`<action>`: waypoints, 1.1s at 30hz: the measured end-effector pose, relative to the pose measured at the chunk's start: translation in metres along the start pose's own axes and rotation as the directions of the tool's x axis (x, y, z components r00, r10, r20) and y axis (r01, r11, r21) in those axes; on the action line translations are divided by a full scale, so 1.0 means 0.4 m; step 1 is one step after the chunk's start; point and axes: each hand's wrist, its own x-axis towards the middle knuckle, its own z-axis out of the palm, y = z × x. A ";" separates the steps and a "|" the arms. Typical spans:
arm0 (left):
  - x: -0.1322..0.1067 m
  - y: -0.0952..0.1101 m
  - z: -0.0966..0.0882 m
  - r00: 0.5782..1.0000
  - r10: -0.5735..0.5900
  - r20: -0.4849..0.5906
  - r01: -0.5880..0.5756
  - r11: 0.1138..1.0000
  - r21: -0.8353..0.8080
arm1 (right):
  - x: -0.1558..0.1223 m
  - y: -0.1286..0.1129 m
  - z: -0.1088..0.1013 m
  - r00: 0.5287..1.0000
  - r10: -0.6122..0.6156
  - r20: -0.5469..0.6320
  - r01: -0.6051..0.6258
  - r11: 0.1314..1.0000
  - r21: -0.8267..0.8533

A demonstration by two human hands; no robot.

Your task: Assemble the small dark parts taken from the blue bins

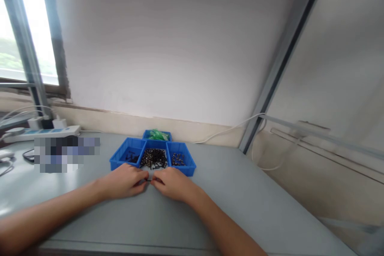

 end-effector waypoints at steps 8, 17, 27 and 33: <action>0.002 -0.002 0.007 1.000 0.012 -0.017 -0.012 1.000 -0.002 | -0.002 -0.002 -0.004 1.000 -0.004 0.001 0.004 1.000 0.012; 0.001 -0.003 0.004 1.000 0.008 -0.013 -0.008 1.000 0.003 | -0.002 0.003 0.000 1.000 0.000 0.011 0.000 1.000 0.005; 0.004 -0.002 0.004 1.000 0.005 -0.013 -0.005 1.000 0.001 | -0.002 -0.001 0.000 1.000 0.010 0.008 -0.010 1.000 0.010; 0.001 -0.003 0.007 1.000 0.006 -0.021 -0.006 1.000 -0.013 | -0.004 -0.002 -0.004 1.000 0.010 0.012 -0.010 1.000 0.012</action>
